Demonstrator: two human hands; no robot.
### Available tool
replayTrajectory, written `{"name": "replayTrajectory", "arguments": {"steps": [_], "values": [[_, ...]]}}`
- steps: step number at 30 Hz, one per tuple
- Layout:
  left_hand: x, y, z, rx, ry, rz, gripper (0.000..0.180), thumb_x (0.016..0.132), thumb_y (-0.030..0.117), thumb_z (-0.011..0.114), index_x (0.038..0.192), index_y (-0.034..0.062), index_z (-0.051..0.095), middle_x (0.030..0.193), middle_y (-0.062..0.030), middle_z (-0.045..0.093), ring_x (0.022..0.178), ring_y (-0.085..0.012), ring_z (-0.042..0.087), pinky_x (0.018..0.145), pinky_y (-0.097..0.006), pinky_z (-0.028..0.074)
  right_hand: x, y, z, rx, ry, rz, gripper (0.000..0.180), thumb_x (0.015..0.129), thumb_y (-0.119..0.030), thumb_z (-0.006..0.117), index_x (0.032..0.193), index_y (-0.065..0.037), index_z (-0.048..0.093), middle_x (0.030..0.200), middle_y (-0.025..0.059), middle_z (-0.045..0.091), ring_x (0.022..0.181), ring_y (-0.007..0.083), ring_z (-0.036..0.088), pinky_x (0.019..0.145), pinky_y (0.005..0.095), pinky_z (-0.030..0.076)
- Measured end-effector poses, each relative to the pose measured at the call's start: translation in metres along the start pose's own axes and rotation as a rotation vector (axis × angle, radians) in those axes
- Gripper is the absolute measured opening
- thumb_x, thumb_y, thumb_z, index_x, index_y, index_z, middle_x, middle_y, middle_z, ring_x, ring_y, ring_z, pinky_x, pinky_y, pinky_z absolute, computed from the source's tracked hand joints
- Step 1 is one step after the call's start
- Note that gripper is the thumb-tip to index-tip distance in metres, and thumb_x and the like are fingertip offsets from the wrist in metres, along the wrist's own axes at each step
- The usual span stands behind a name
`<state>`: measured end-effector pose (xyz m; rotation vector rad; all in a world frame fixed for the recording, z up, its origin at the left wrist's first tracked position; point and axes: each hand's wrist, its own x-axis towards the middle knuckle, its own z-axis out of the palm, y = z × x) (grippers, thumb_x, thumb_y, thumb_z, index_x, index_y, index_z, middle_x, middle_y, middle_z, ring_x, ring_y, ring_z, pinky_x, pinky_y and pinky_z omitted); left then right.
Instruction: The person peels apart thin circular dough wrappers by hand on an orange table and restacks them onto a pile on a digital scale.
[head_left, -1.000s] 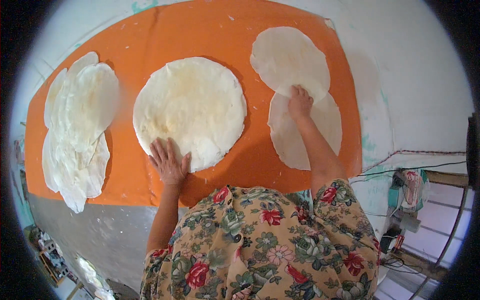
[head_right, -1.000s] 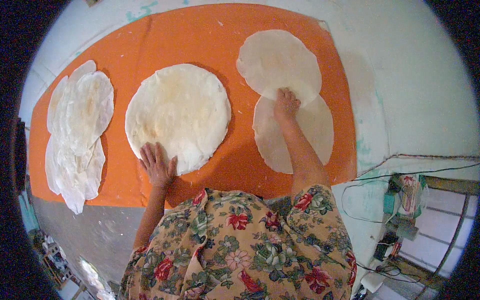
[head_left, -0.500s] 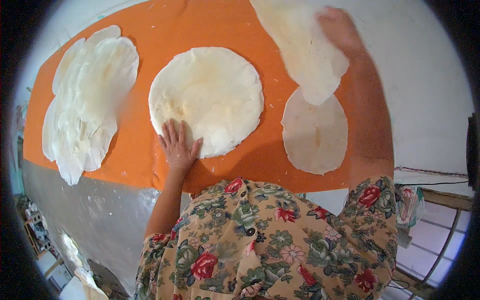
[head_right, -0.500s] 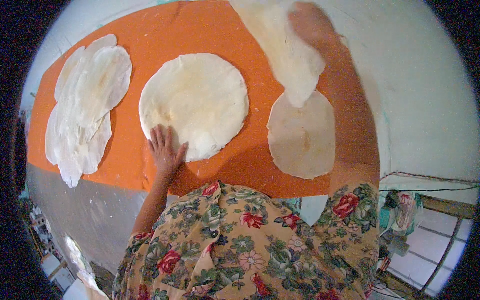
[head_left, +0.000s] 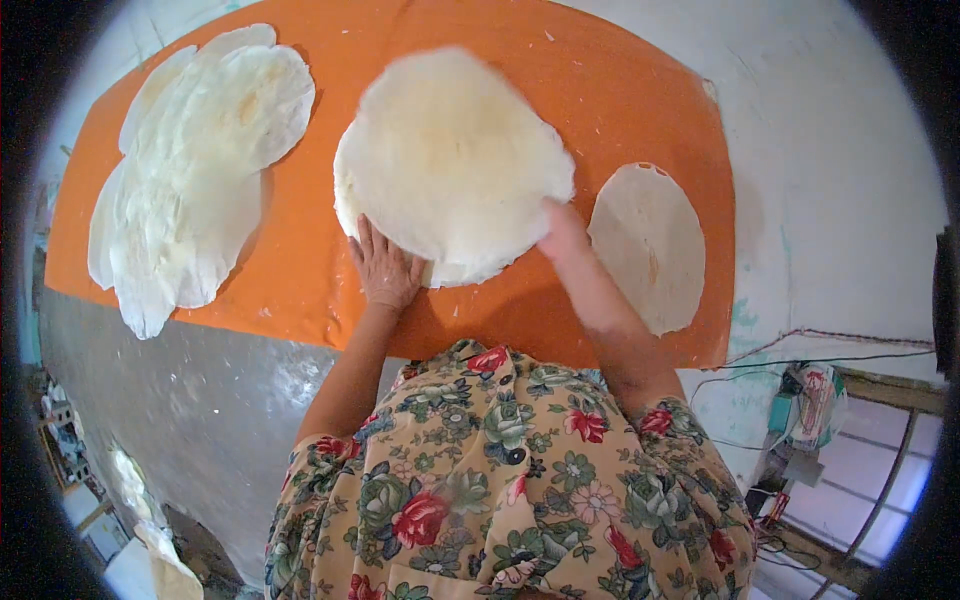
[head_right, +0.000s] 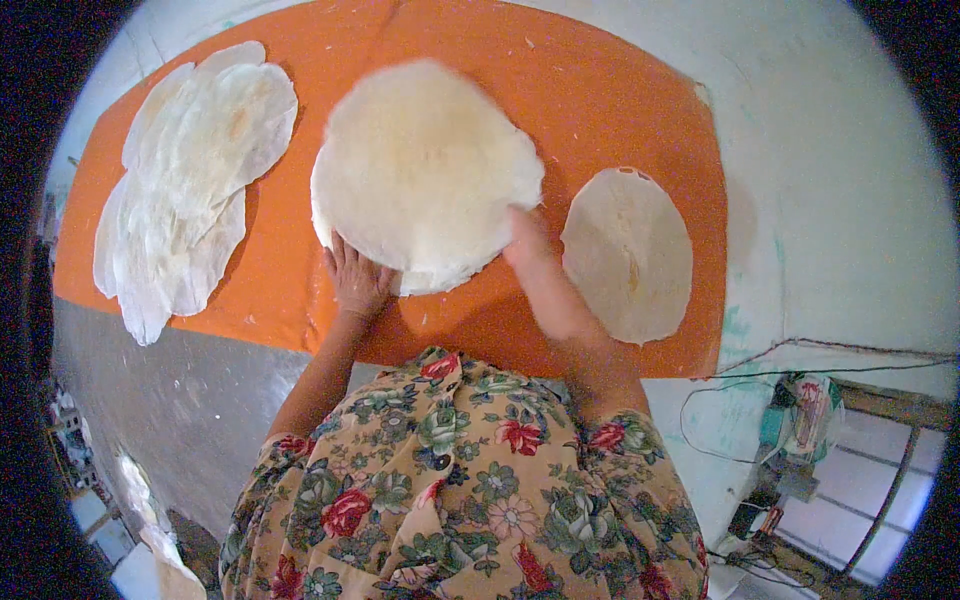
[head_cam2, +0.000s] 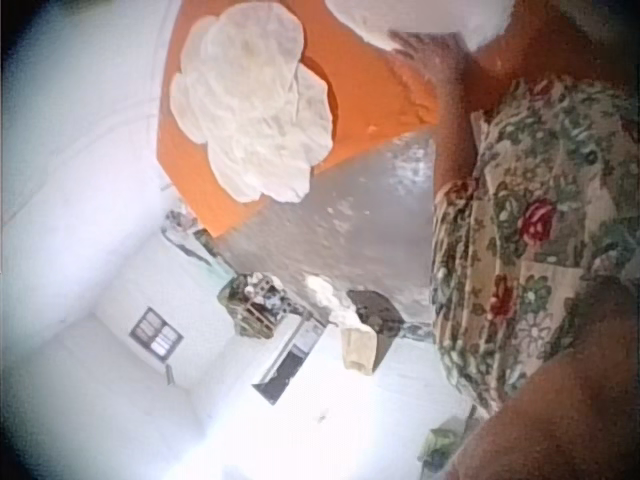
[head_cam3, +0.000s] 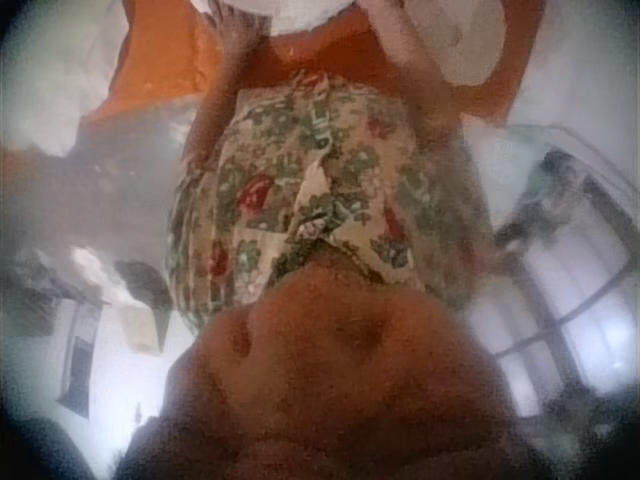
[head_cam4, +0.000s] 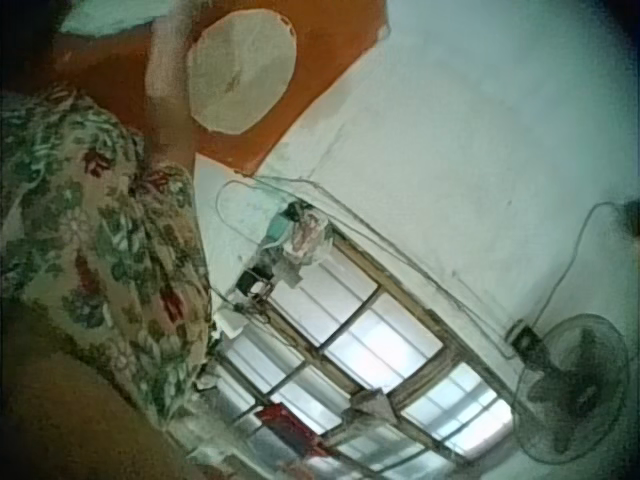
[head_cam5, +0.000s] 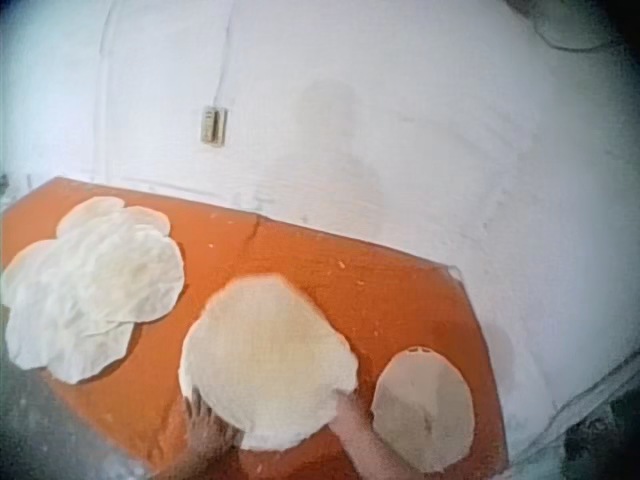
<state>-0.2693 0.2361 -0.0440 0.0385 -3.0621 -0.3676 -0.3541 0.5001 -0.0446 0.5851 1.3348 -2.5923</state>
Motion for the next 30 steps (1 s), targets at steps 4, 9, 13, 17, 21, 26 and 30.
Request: {"name": "replayTrajectory", "arguments": {"steps": [4, 9, 13, 17, 21, 26, 30], "values": [[-0.007, -0.024, 0.017, -0.012, 0.046, -0.007, 0.060, 0.080, 0.040, 0.049, 0.130, 0.0082, 0.038, 0.140, -0.0175, 0.024, 0.134, -0.0356, 0.010, 0.105, -0.053, 0.006, -0.032, 0.000, 0.028, -0.411, 0.088, 0.133, 0.035, 0.083, -0.015, 0.049, 0.116, -0.004, 0.048, 0.107, 0.0112, 0.056, 0.093, 0.0239, 0.057, 0.069, 0.0381, 0.050], [-0.004, -0.025, 0.006, -0.324, 0.395, -0.032, 0.032, 0.081, 0.027, 0.051, 0.100, 0.0028, 0.057, 0.114, -0.0186, 0.052, 0.115, -0.0349, 0.037, 0.094, -0.048, 0.026, -0.037, -0.019, 0.018, -0.401, 0.102, 0.358, 0.027, 0.083, -0.020, 0.051, 0.107, -0.008, 0.051, 0.097, 0.0089, 0.059, 0.081, 0.0192, 0.058, 0.060, 0.0327, 0.051], [0.017, -0.010, -0.029, -0.674, 0.097, -0.288, 0.024, 0.083, 0.024, 0.052, 0.086, 0.0006, 0.058, 0.084, -0.0116, 0.060, 0.086, -0.0247, 0.050, 0.075, -0.037, 0.039, -0.041, -0.007, 0.017, -0.170, 0.054, 0.450, 0.023, 0.085, -0.026, 0.052, 0.104, -0.012, 0.052, 0.093, 0.0047, 0.061, 0.077, 0.0164, 0.059, 0.059, 0.0288, 0.050], [0.033, -0.039, 0.013, -1.184, 0.293, -0.486, 0.019, 0.084, 0.018, 0.053, 0.080, -0.0004, 0.056, 0.067, -0.0044, 0.054, 0.062, -0.0132, 0.048, 0.057, -0.026, 0.040, -0.060, 0.005, 0.035, -0.201, -0.051, 0.472, 0.023, 0.086, -0.027, 0.051, 0.104, -0.012, 0.052, 0.094, 0.0058, 0.061, 0.077, 0.0152, 0.060, 0.055, 0.0269, 0.049], [0.037, -0.060, 0.021, -1.163, 0.208, -0.682, 0.017, 0.084, 0.016, 0.053, 0.080, -0.0007, 0.055, 0.068, -0.0050, 0.055, 0.059, -0.0128, 0.049, 0.053, -0.027, 0.042, -0.075, 0.007, 0.033, -0.543, -0.047, 0.434, 0.027, 0.088, -0.031, 0.050, 0.102, -0.009, 0.053, 0.085, 0.0088, 0.063, 0.066, 0.0145, 0.061, 0.048, 0.0252, 0.047], [0.038, -0.053, 0.022, -1.178, 0.101, -0.609, 0.018, 0.085, 0.016, 0.051, 0.082, -0.0021, 0.055, 0.067, -0.0067, 0.054, 0.056, -0.0155, 0.051, 0.046, -0.032, 0.045, -0.075, 0.004, 0.013, -0.736, -0.050, 0.474, 0.031, 0.089, -0.034, 0.049, 0.100, -0.005, 0.054, 0.075, 0.0093, 0.063, 0.054, 0.0138, 0.060, 0.041, 0.0228, 0.043], [0.031, -0.075, 0.040, -1.107, 0.220, -0.608, 0.023, 0.084, 0.016, 0.056, 0.094, -0.0026, 0.048, 0.083, -0.0098, 0.053, 0.073, -0.0158, 0.053, 0.061, -0.029, 0.047, -0.093, -0.015, -0.009, -1.147, -0.026, 0.066, 0.031, 0.085, -0.033, 0.053, 0.098, -0.004, 0.055, 0.074, 0.0127, 0.062, 0.064, 0.0229, 0.061, 0.053, 0.0333, 0.047]]}}
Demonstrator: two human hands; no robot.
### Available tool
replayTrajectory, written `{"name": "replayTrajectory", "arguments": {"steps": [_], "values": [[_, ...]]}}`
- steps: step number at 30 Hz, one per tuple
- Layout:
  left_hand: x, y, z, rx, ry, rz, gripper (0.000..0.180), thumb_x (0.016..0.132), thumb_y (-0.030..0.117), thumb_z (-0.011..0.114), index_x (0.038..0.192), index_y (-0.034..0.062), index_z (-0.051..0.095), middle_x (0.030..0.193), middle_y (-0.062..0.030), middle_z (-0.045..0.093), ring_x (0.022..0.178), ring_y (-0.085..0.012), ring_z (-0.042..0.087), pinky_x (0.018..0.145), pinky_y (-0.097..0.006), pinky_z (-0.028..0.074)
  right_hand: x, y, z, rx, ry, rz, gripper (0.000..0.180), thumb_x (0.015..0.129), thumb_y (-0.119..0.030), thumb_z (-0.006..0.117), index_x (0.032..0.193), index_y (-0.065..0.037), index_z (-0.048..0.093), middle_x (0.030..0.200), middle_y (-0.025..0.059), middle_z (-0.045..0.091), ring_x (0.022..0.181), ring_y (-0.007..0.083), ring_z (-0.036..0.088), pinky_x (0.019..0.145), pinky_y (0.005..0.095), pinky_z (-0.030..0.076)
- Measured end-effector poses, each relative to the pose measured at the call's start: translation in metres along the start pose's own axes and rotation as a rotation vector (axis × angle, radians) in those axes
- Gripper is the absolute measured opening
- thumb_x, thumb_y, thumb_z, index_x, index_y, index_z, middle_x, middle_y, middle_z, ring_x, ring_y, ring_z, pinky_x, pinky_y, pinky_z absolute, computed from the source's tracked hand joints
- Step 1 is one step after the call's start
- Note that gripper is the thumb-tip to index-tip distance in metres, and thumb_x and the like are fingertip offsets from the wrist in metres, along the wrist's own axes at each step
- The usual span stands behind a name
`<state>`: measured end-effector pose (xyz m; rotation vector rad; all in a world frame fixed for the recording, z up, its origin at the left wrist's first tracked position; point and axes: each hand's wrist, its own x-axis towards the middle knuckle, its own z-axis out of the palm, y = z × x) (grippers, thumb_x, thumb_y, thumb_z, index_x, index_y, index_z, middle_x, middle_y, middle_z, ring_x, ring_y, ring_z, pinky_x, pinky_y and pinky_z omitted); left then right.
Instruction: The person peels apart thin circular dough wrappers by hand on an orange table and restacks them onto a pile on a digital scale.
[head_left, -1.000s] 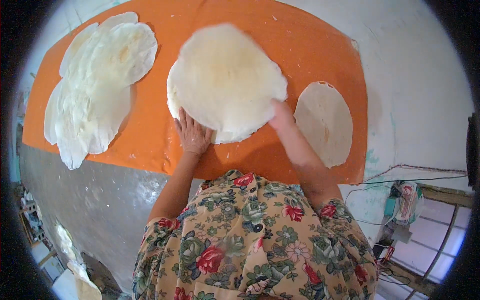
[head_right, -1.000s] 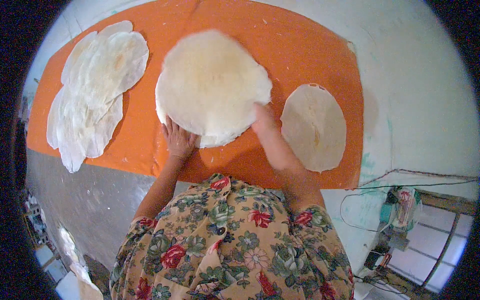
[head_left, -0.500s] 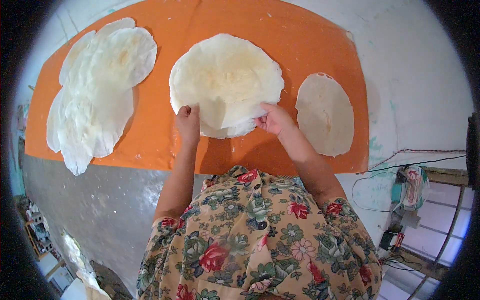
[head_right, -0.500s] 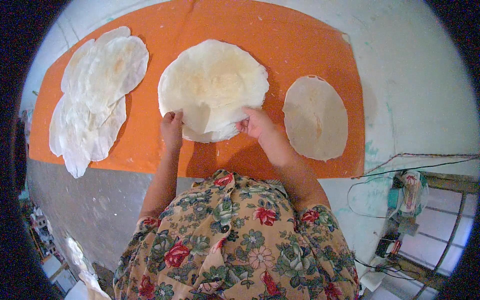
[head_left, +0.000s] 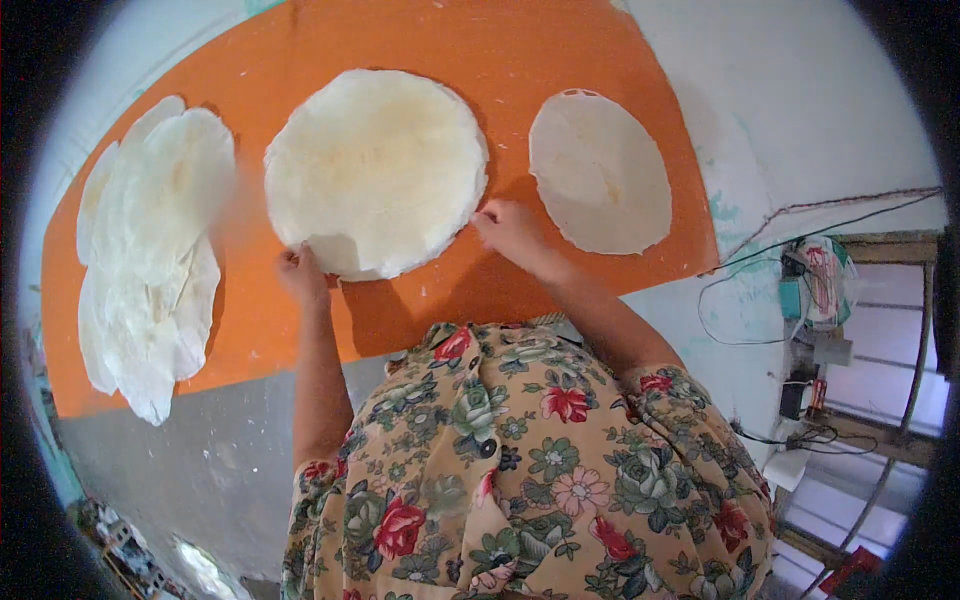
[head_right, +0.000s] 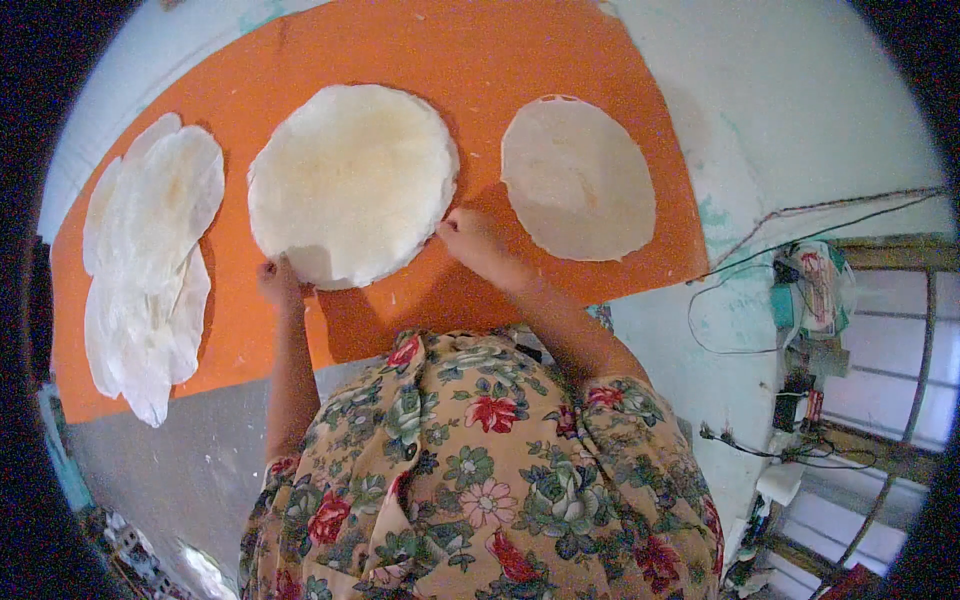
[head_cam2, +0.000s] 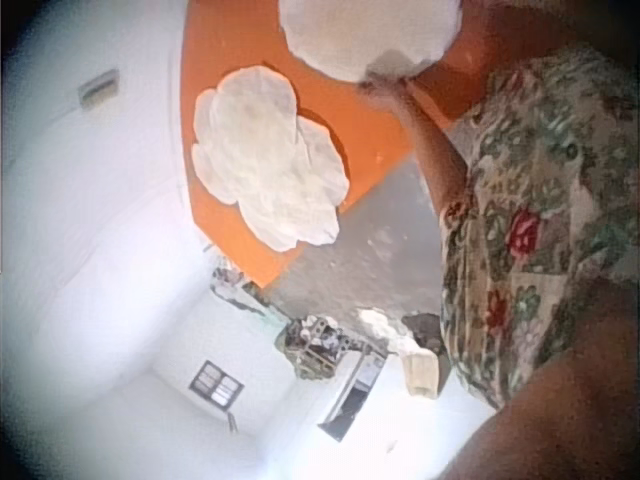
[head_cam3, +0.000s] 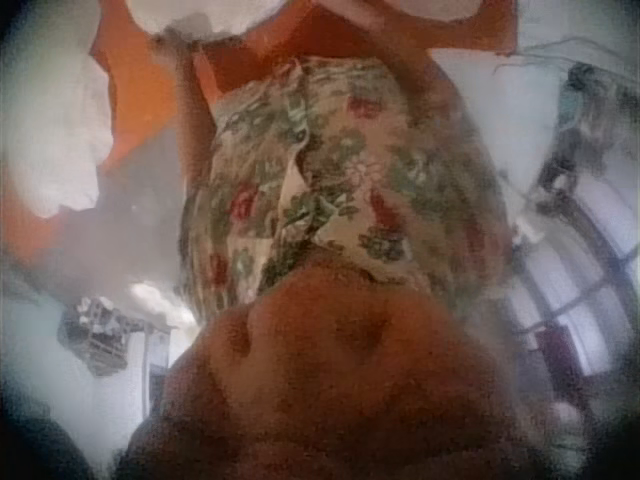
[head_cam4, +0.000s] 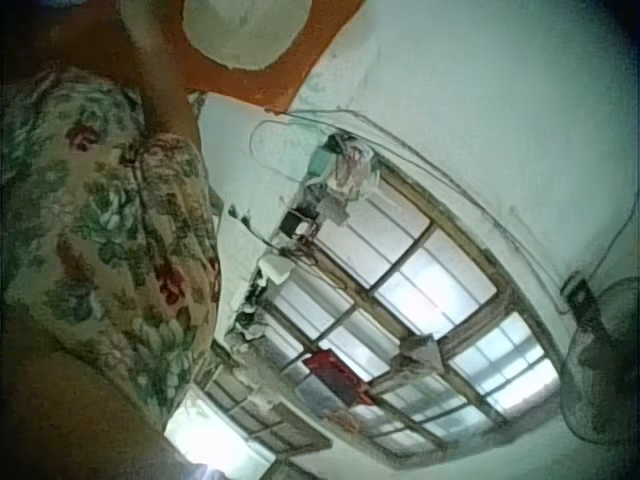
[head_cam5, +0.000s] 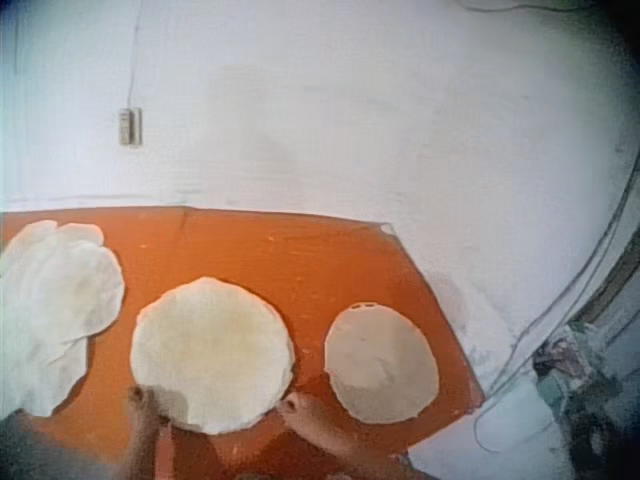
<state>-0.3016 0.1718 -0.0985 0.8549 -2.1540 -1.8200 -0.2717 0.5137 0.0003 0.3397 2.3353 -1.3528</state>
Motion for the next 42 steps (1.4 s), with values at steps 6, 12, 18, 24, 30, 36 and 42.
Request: {"name": "replayTrajectory", "arguments": {"steps": [6, 12, 18, 24, 30, 36, 42], "values": [[-0.024, 0.007, 0.009, -0.092, 0.057, 0.191, 0.033, 0.082, 0.017, 0.061, 0.099, -0.0025, 0.040, 0.093, -0.0105, 0.047, 0.084, -0.0150, 0.050, 0.069, -0.029, 0.046, -0.017, 0.086, -0.062, -0.933, 0.801, -0.216, 0.050, 0.076, -0.027, 0.061, 0.117, -0.005, 0.044, 0.109, 0.0196, 0.053, 0.098, 0.0347, 0.053, 0.072, 0.0466, 0.046], [-0.021, 0.046, 0.005, -0.185, -0.053, -0.147, 0.025, 0.082, 0.014, 0.058, 0.092, -0.0037, 0.043, 0.084, -0.0148, 0.053, 0.070, -0.0194, 0.056, 0.049, -0.036, 0.047, -0.005, 0.109, -0.067, -0.992, 0.534, -0.011, 0.047, 0.079, -0.020, 0.052, 0.122, -0.005, 0.041, 0.113, 0.0205, 0.051, 0.100, 0.0384, 0.051, 0.075, 0.0473, 0.046], [-0.001, 0.050, -0.013, -0.374, -0.317, -0.373, 0.032, 0.080, 0.018, 0.060, 0.099, -0.0066, 0.052, 0.089, -0.0146, 0.057, 0.074, -0.0231, 0.059, 0.053, -0.038, 0.050, 0.010, 0.038, -0.145, -0.613, 0.490, 0.098, 0.029, 0.080, -0.020, 0.049, 0.097, 0.000, 0.061, 0.094, 0.0218, 0.061, 0.089, 0.0357, 0.059, 0.076, 0.0436, 0.046], [-0.017, 0.067, 0.016, -0.406, -0.356, -0.268, 0.035, 0.082, 0.019, 0.059, 0.107, -0.0050, 0.052, 0.102, -0.0136, 0.058, 0.093, -0.0245, 0.057, 0.078, -0.035, 0.048, -0.016, -0.154, -0.189, -0.667, 0.692, -0.672, 0.034, 0.082, -0.019, 0.053, 0.111, -0.002, 0.054, 0.101, 0.0134, 0.060, 0.095, 0.0246, 0.057, 0.085, 0.0342, 0.042], [-0.017, 0.044, 0.018, -0.807, -0.435, -0.482, 0.037, 0.086, 0.015, 0.054, 0.118, -0.0031, 0.046, 0.116, -0.0145, 0.052, 0.107, -0.0265, 0.051, 0.088, -0.037, 0.045, -0.048, -0.227, -0.183, 0.263, 0.458, -0.559, 0.028, 0.082, -0.021, 0.059, 0.103, -0.002, 0.059, 0.092, 0.0046, 0.062, 0.080, 0.0141, 0.059, 0.073, 0.0284, 0.048], [-0.029, 0.055, 0.038, -0.760, -0.430, -0.516, 0.038, 0.090, 0.015, 0.046, 0.124, -0.0011, 0.040, 0.120, -0.0129, 0.050, 0.110, -0.0256, 0.049, 0.091, -0.040, 0.044, 0.024, -0.104, -0.101, 0.776, 0.284, -0.287, 0.043, 0.081, -0.018, 0.062, 0.118, -0.001, 0.049, 0.104, 0.0078, 0.058, 0.089, 0.0182, 0.058, 0.075, 0.0320, 0.048], [-0.017, 0.039, 0.031, -1.036, -0.708, -0.345, 0.053, 0.093, 0.039, 0.034, 0.132, 0.0030, 0.032, 0.133, -0.0142, 0.039, 0.118, -0.0274, 0.042, 0.095, -0.039, 0.040, 0.056, -0.006, -0.001, 0.612, 0.288, 0.082, 0.032, 0.083, -0.015, 0.055, 0.108, 0.005, 0.055, 0.096, 0.0121, 0.062, 0.085, 0.0207, 0.060, 0.076, 0.0340, 0.049]]}}
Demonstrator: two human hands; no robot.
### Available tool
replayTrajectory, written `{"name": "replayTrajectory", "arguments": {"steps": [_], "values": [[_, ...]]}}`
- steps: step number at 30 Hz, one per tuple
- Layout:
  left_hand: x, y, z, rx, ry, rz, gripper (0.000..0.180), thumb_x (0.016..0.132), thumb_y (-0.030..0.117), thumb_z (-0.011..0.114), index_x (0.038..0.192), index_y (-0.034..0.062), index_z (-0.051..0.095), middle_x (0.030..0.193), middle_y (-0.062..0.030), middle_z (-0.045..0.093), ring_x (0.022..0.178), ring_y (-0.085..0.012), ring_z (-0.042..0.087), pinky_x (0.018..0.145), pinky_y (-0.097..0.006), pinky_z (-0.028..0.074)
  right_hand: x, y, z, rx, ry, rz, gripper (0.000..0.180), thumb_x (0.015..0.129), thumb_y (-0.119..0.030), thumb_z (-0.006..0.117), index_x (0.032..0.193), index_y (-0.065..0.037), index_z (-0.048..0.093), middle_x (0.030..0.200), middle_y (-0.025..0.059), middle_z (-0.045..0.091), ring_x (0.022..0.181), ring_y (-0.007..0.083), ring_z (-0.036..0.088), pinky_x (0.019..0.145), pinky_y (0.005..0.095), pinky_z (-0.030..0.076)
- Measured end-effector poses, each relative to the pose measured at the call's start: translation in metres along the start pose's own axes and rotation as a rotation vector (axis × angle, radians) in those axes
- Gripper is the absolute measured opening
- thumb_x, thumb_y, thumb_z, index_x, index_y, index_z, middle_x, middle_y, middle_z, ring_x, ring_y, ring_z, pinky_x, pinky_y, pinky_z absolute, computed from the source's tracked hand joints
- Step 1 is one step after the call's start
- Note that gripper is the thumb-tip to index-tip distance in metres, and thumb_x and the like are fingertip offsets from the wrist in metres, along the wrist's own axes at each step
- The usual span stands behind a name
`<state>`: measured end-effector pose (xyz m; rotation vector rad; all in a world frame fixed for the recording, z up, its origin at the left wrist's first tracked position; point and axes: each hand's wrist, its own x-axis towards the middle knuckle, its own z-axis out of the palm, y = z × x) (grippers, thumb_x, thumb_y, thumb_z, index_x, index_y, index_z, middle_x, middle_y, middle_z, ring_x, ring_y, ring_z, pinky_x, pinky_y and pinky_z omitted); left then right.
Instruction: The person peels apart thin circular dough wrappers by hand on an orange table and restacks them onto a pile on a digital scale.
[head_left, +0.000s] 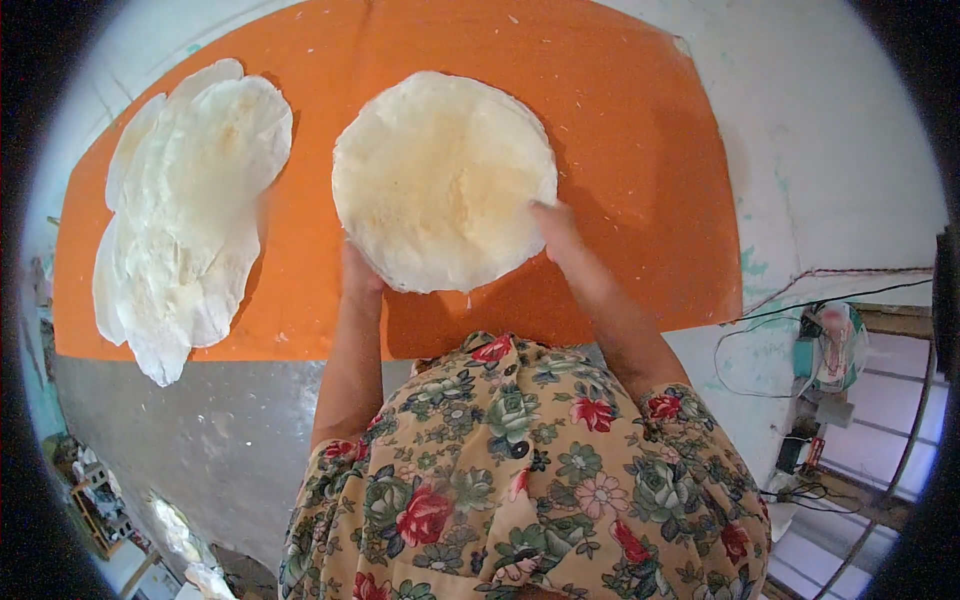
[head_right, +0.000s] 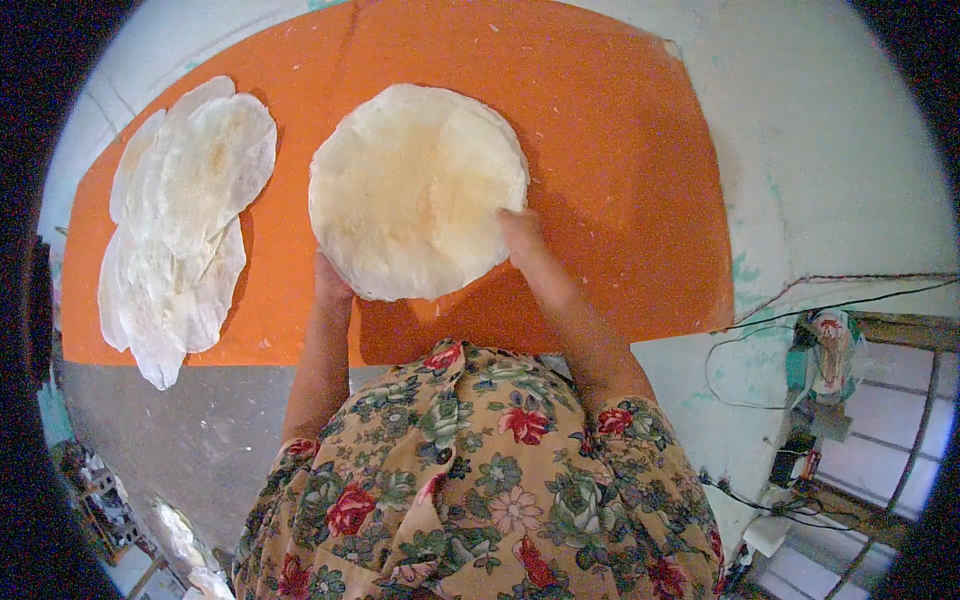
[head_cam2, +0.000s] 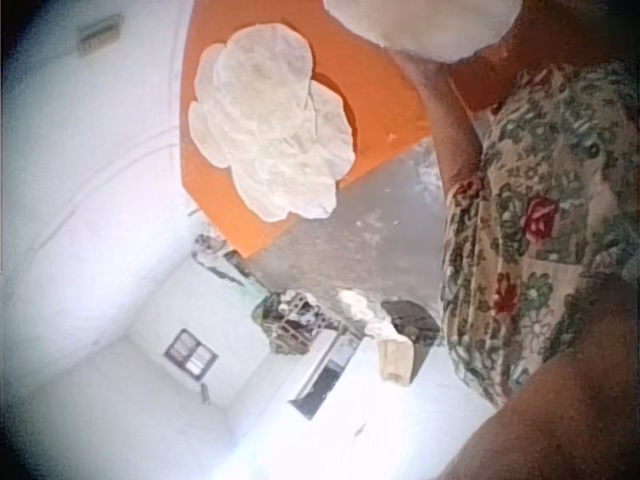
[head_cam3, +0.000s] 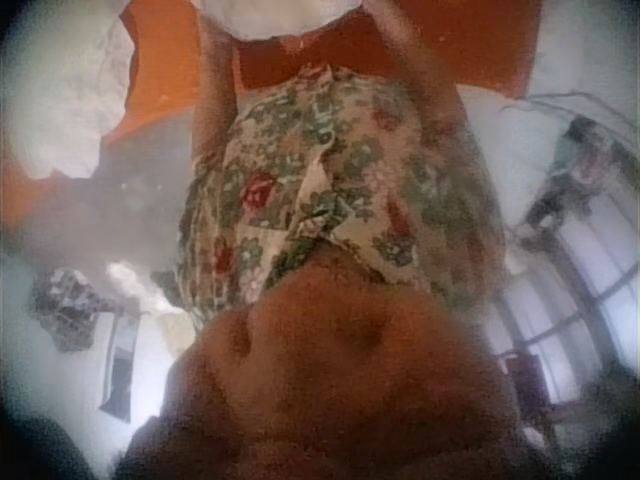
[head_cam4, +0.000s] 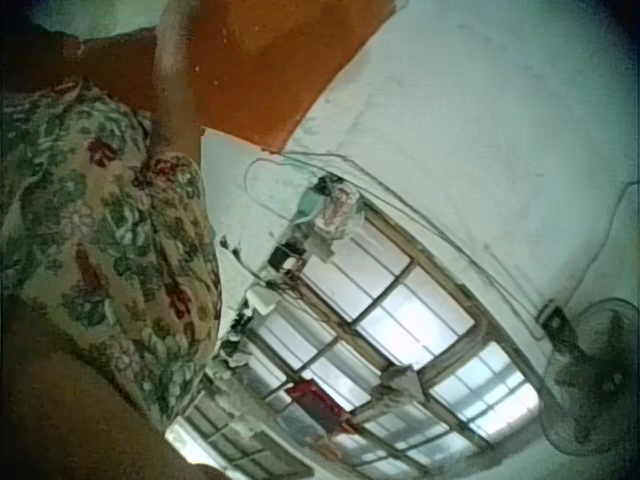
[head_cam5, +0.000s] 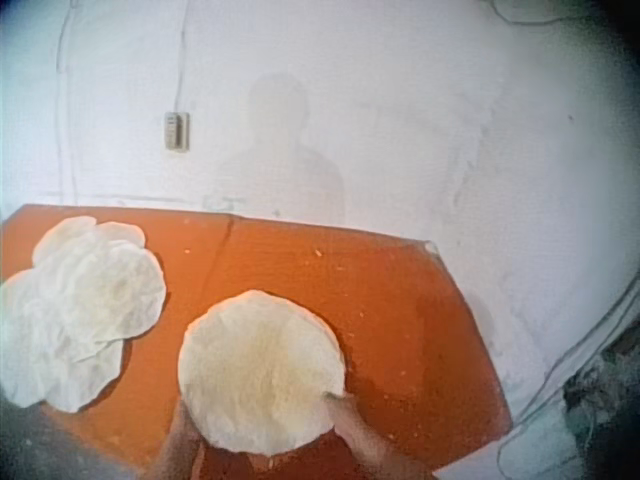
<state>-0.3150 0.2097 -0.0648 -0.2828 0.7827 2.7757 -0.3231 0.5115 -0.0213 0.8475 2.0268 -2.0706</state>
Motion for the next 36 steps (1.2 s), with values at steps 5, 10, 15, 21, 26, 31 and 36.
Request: {"name": "replayTrajectory", "arguments": {"steps": [5, 10, 15, 21, 26, 31, 36], "values": [[-0.014, 0.006, 0.021, -0.114, 0.029, 0.047, 0.061, 0.092, 0.046, 0.033, 0.134, 0.0031, 0.027, 0.136, -0.0142, 0.034, 0.120, -0.0290, 0.039, 0.099, -0.041, 0.036, 0.018, -0.002, -0.005, -0.137, 0.005, -0.139, 0.030, 0.084, -0.011, 0.050, 0.110, 0.004, 0.053, 0.098, 0.0122, 0.061, 0.086, 0.0198, 0.060, 0.074, 0.0333, 0.048], [-0.009, 0.006, 0.016, 0.018, 0.128, -0.024, 0.058, 0.090, 0.039, 0.044, 0.134, 0.0027, 0.028, 0.134, -0.0134, 0.036, 0.120, -0.0290, 0.039, 0.099, -0.043, 0.035, 0.034, -0.014, 0.002, -0.333, 0.088, -0.351, 0.033, 0.085, -0.013, 0.049, 0.113, 0.003, 0.050, 0.103, 0.0155, 0.060, 0.092, 0.0241, 0.059, 0.079, 0.0355, 0.046], [0.002, 0.004, -0.009, 0.273, 0.350, 0.005, 0.053, 0.088, 0.029, 0.052, 0.130, 0.0014, 0.034, 0.128, -0.0139, 0.043, 0.117, -0.0283, 0.043, 0.097, -0.043, 0.037, 0.022, -0.043, 0.016, -0.774, 0.156, -0.335, 0.036, 0.084, -0.015, 0.049, 0.116, 0.001, 0.046, 0.105, 0.0228, 0.057, 0.096, 0.0339, 0.057, 0.083, 0.0406, 0.043], [0.000, 0.005, 0.000, 0.105, 0.292, -0.018, 0.060, 0.084, 0.032, 0.057, 0.130, 0.0020, 0.034, 0.130, -0.0143, 0.042, 0.118, -0.0282, 0.042, 0.096, -0.043, 0.038, 0.049, -0.049, 0.009, -0.788, 0.197, -0.623, 0.039, 0.082, -0.020, 0.051, 0.116, -0.002, 0.046, 0.105, 0.0214, 0.057, 0.097, 0.0365, 0.054, 0.083, 0.0426, 0.043], [-0.010, 0.030, -0.003, 0.263, 0.408, -0.041, 0.062, 0.082, 0.032, 0.059, 0.130, 0.0027, 0.033, 0.128, -0.0145, 0.043, 0.117, -0.0292, 0.043, 0.095, -0.043, 0.039, 0.046, -0.042, 0.035, -0.987, 0.170, -0.596, 0.044, 0.080, -0.019, 0.054, 0.121, -0.005, 0.044, 0.106, 0.0192, 0.054, 0.094, 0.0359, 0.054, 0.081, 0.0458, 0.043], [-0.004, 0.034, -0.002, 0.178, 0.298, -0.137, 0.057, 0.082, 0.024, 0.059, 0.129, 0.0027, 0.034, 0.127, -0.0146, 0.044, 0.114, -0.0298, 0.046, 0.090, -0.043, 0.044, 0.042, -0.017, 0.019, -0.930, 0.275, -0.730, 0.053, 0.078, -0.019, 0.058, 0.124, -0.004, 0.039, 0.111, 0.0190, 0.051, 0.092, 0.0351, 0.055, 0.078, 0.0440, 0.045], [0.008, 0.024, 0.051, 0.291, 0.264, -0.057, 0.054, 0.081, 0.012, 0.055, 0.128, 0.0017, 0.031, 0.120, -0.0175, 0.048, 0.109, -0.0327, 0.049, 0.088, -0.048, 0.046, 0.007, 0.018, -0.039, -0.536, 0.260, -0.556, 0.051, 0.082, -0.025, 0.059, 0.120, 0.002, 0.040, 0.111, 0.0217, 0.051, 0.102, 0.0336, 0.051, 0.087, 0.0441, 0.042]]}}
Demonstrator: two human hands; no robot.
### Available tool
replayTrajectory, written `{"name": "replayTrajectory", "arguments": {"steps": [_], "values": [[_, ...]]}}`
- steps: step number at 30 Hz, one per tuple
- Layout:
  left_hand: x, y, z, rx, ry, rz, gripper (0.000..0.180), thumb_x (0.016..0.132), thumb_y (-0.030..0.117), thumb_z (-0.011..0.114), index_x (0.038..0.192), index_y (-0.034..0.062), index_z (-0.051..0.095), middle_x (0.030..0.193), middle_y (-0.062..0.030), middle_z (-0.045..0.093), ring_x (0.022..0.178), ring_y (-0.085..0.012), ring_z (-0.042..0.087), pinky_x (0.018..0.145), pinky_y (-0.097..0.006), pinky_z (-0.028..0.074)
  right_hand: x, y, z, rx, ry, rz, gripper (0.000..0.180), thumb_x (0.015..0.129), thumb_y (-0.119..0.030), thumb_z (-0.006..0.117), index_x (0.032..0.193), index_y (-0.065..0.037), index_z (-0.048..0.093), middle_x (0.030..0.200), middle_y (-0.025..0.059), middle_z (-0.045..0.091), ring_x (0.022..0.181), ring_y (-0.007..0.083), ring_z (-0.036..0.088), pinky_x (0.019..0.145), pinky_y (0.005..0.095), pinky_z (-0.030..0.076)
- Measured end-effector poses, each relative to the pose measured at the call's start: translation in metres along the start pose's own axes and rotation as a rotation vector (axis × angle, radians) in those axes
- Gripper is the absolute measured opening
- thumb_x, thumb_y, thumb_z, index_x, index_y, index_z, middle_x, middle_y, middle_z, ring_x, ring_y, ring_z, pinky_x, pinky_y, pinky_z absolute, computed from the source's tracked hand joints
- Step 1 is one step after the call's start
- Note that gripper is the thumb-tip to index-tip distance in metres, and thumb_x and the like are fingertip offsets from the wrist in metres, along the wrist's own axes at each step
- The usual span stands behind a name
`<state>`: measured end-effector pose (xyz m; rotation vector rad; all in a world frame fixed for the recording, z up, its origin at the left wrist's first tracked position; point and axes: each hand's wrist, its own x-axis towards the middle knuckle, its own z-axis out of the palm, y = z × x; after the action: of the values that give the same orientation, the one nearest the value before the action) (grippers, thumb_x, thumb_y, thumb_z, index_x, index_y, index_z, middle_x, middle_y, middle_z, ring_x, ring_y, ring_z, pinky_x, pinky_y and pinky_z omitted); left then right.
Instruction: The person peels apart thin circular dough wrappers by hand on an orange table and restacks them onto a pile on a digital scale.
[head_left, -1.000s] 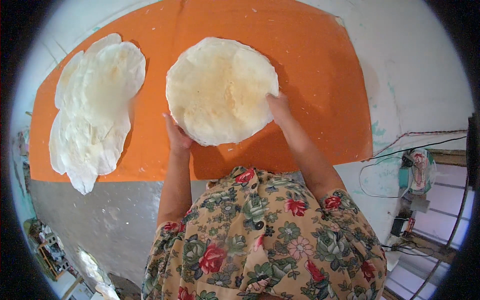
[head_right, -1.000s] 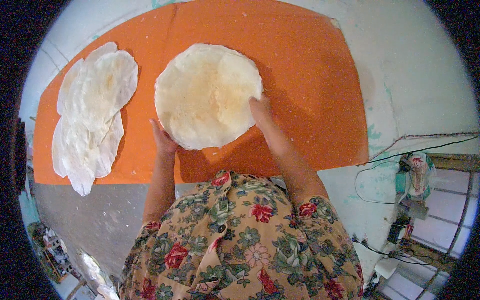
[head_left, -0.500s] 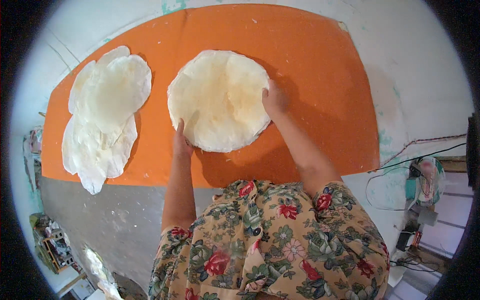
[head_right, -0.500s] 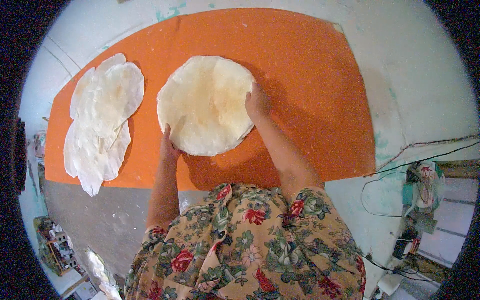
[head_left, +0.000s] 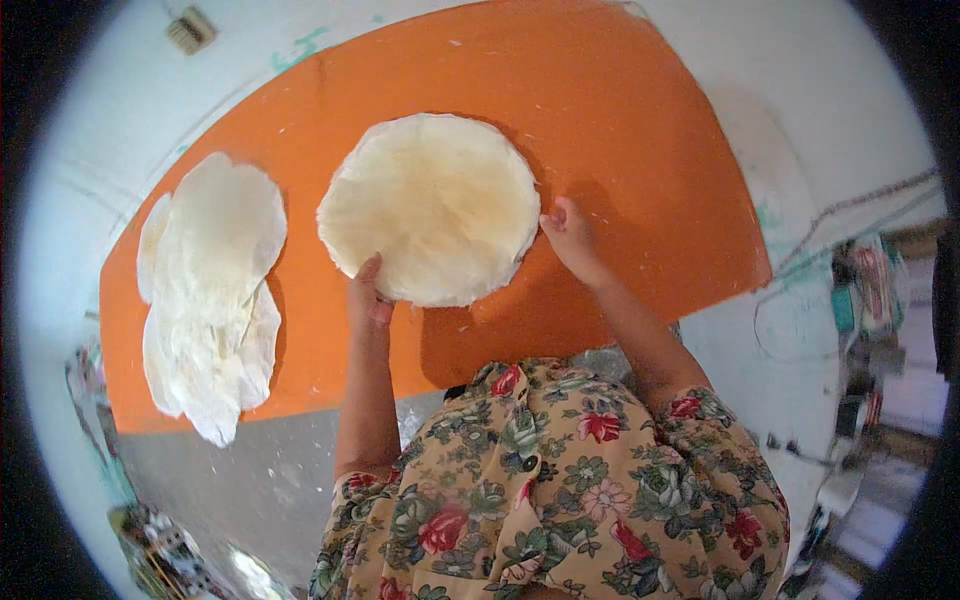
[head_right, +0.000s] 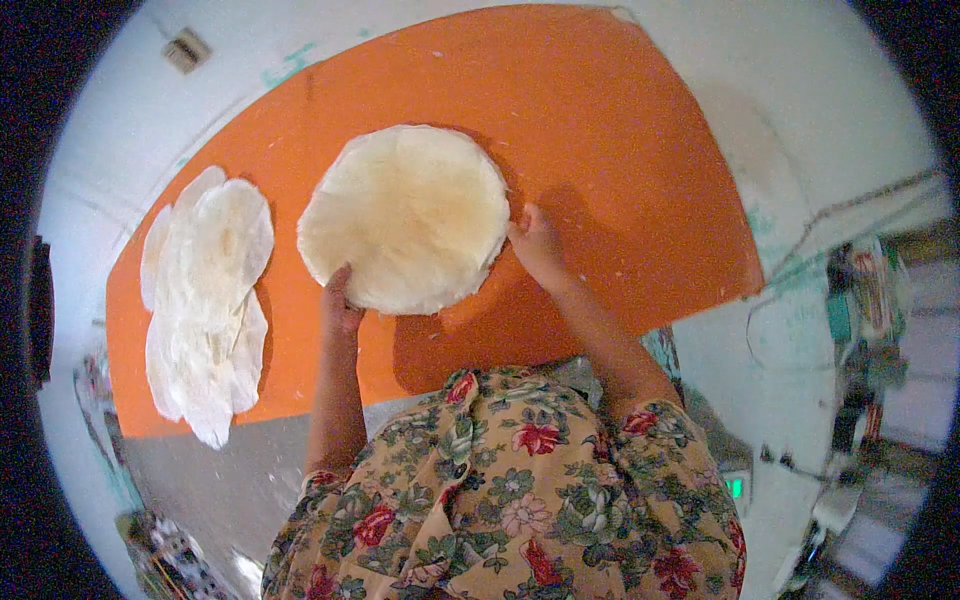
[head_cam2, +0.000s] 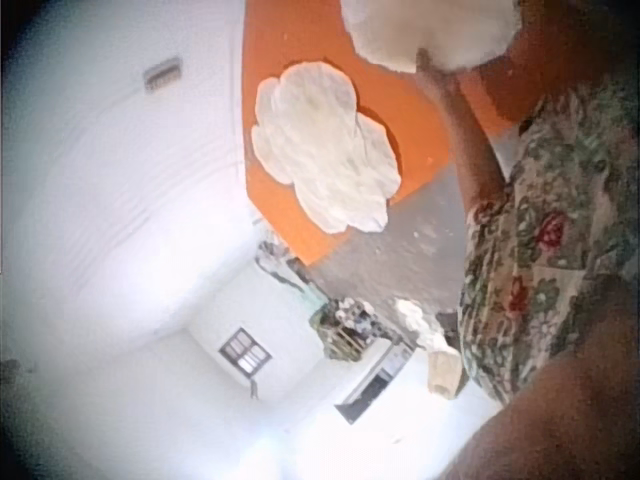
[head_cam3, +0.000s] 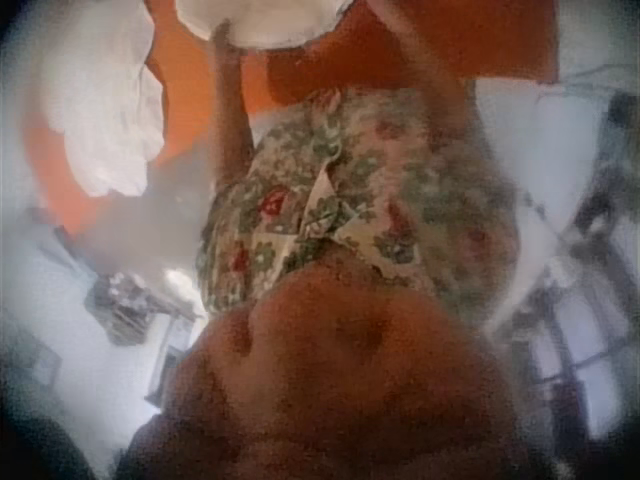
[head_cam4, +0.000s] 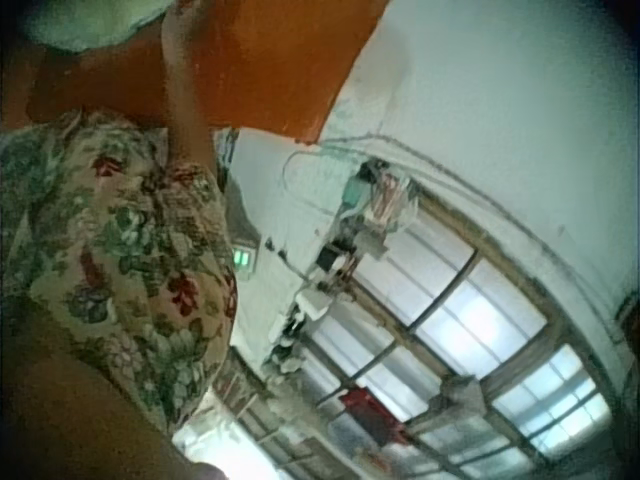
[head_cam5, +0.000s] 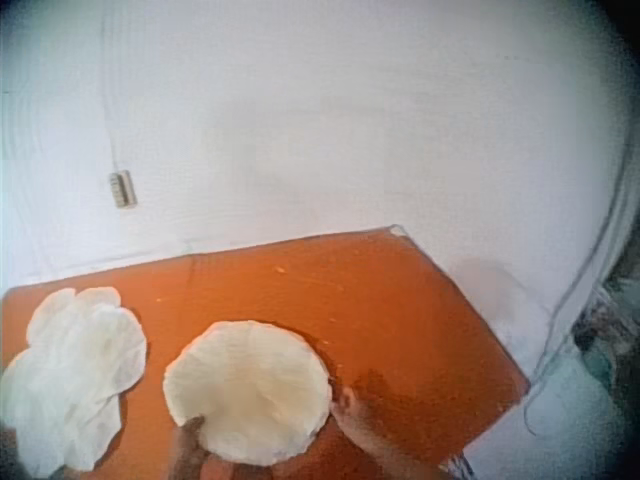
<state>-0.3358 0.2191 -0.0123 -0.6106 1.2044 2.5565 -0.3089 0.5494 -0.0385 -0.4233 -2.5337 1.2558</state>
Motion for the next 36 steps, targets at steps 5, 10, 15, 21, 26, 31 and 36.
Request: {"name": "replayTrajectory", "arguments": {"steps": [5, 10, 15, 21, 26, 31, 36], "values": [[-0.045, 0.029, 0.084, 0.092, -0.124, -0.010, 0.042, 0.084, 0.012, 0.052, 0.121, -0.0020, 0.040, 0.116, -0.0124, 0.051, 0.104, -0.0243, 0.052, 0.082, -0.039, 0.049, -0.073, -0.004, -0.057, 0.942, -0.423, 0.971, 0.061, 0.083, -0.055, 0.049, 0.121, -0.007, 0.044, 0.111, 0.0125, 0.054, 0.094, 0.0228, 0.057, 0.081, 0.0397, 0.047], [-0.056, 0.019, 0.046, 0.228, -0.222, -0.164, 0.044, 0.086, 0.018, 0.050, 0.124, -0.0021, 0.041, 0.117, -0.0142, 0.052, 0.108, -0.0259, 0.051, 0.090, -0.040, 0.044, -0.089, -0.009, -0.056, 1.710, -0.427, 0.768, 0.072, 0.082, -0.063, 0.040, 0.123, -0.004, 0.043, 0.120, 0.0131, 0.050, 0.107, 0.0247, 0.051, 0.092, 0.0414, 0.040], [-0.046, -0.007, -0.023, 0.126, -0.165, -0.438, 0.052, 0.091, 0.040, 0.043, 0.129, 0.0062, 0.038, 0.129, -0.0126, 0.044, 0.116, -0.0282, 0.044, 0.096, -0.043, 0.038, -0.100, 0.001, -0.020, 1.240, -0.137, 0.698, 0.055, 0.086, -0.040, 0.054, 0.119, 0.003, 0.046, 0.113, 0.0146, 0.056, 0.099, 0.0252, 0.056, 0.087, 0.0359, 0.045], [-0.030, -0.003, -0.012, 0.059, -0.292, -0.388, 0.057, 0.088, 0.043, 0.047, 0.131, 0.0068, 0.036, 0.132, -0.0108, 0.042, 0.118, -0.0268, 0.042, 0.096, -0.043, 0.038, -0.091, 0.041, 0.003, 0.867, 0.022, 0.681, 0.047, 0.081, -0.027, 0.060, 0.111, 0.009, 0.049, 0.098, 0.0206, 0.059, 0.084, 0.0272, 0.060, 0.072, 0.0364, 0.050], [-0.006, 0.002, -0.042, 0.126, -0.313, -0.440, 0.052, 0.088, 0.035, 0.049, 0.130, 0.0060, 0.037, 0.128, -0.0106, 0.046, 0.115, -0.0256, 0.046, 0.096, -0.042, 0.039, -0.103, 0.003, 0.000, 0.909, 0.090, 0.730, 0.042, 0.080, -0.025, 0.060, 0.105, 0.008, 0.053, 0.095, 0.0193, 0.060, 0.079, 0.0270, 0.061, 0.069, 0.0367, 0.050], [-0.011, -0.015, -0.023, 0.316, -0.368, -0.445, 0.045, 0.088, 0.027, 0.051, 0.125, 0.0027, 0.042, 0.126, -0.0093, 0.048, 0.112, -0.0235, 0.049, 0.094, -0.039, 0.041, -0.160, 0.050, -0.018, 1.187, 0.094, 0.870, 0.040, 0.080, -0.023, 0.060, 0.104, 0.007, 0.054, 0.098, 0.0173, 0.061, 0.081, 0.0255, 0.061, 0.069, 0.0362, 0.050], [0.003, -0.015, -0.043, 0.686, -0.986, -0.158, 0.043, 0.089, 0.025, 0.050, 0.124, 0.0020, 0.043, 0.122, -0.0107, 0.050, 0.109, -0.0260, 0.051, 0.092, -0.043, 0.043, -0.144, 0.054, -0.018, 1.045, 0.019, 0.832, 0.028, 0.074, -0.018, 0.064, 0.092, 0.003, 0.062, 0.083, 0.0103, 0.064, 0.069, 0.0180, 0.062, 0.060, 0.0327, 0.050]]}}
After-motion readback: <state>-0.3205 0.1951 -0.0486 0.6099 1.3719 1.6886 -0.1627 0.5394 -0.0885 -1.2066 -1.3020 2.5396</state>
